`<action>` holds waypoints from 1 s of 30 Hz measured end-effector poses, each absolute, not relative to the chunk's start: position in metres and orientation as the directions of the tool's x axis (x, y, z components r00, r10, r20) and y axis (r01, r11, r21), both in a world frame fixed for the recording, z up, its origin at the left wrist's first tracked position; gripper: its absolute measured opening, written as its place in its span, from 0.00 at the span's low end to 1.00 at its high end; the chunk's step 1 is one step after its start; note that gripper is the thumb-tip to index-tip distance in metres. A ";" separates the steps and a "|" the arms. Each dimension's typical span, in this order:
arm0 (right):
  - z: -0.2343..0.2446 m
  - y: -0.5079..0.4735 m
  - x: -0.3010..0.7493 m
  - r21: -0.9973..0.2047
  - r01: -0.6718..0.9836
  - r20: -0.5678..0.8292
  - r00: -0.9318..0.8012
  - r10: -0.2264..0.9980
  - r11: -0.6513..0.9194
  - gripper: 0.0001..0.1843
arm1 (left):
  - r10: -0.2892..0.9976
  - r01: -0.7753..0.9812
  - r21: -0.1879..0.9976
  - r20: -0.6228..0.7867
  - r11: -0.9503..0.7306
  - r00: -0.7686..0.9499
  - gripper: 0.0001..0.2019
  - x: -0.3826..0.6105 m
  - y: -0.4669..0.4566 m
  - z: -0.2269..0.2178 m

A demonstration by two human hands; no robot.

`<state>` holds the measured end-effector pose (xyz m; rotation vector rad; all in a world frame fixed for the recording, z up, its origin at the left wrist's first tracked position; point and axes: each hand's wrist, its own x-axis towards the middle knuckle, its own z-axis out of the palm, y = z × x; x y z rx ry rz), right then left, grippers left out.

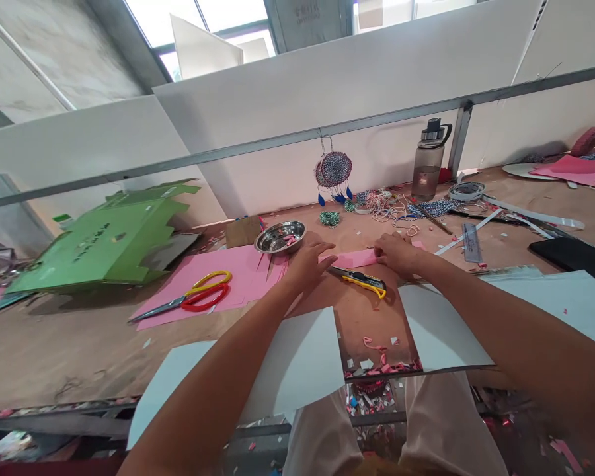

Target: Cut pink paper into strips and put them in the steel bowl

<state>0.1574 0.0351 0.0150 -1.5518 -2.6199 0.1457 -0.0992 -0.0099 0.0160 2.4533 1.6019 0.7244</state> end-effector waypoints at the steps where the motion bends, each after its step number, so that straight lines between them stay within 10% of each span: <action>1: 0.016 0.034 0.156 -0.133 0.872 0.055 -0.468 0.882 0.471 0.09 | 0.884 0.829 0.343 0.324 -0.441 0.336 0.19 -0.096 -0.008 0.018; 19: 0.033 0.016 0.144 -0.317 0.572 0.478 -0.592 0.648 0.756 0.13 | 0.819 0.688 0.443 0.303 -0.574 0.488 0.11 -0.079 -0.002 0.027; 30: 0.046 0.026 0.171 -0.310 0.690 0.535 -0.442 0.720 0.654 0.12 | 0.923 0.641 0.671 0.339 -0.373 0.181 0.08 -0.108 -0.012 0.044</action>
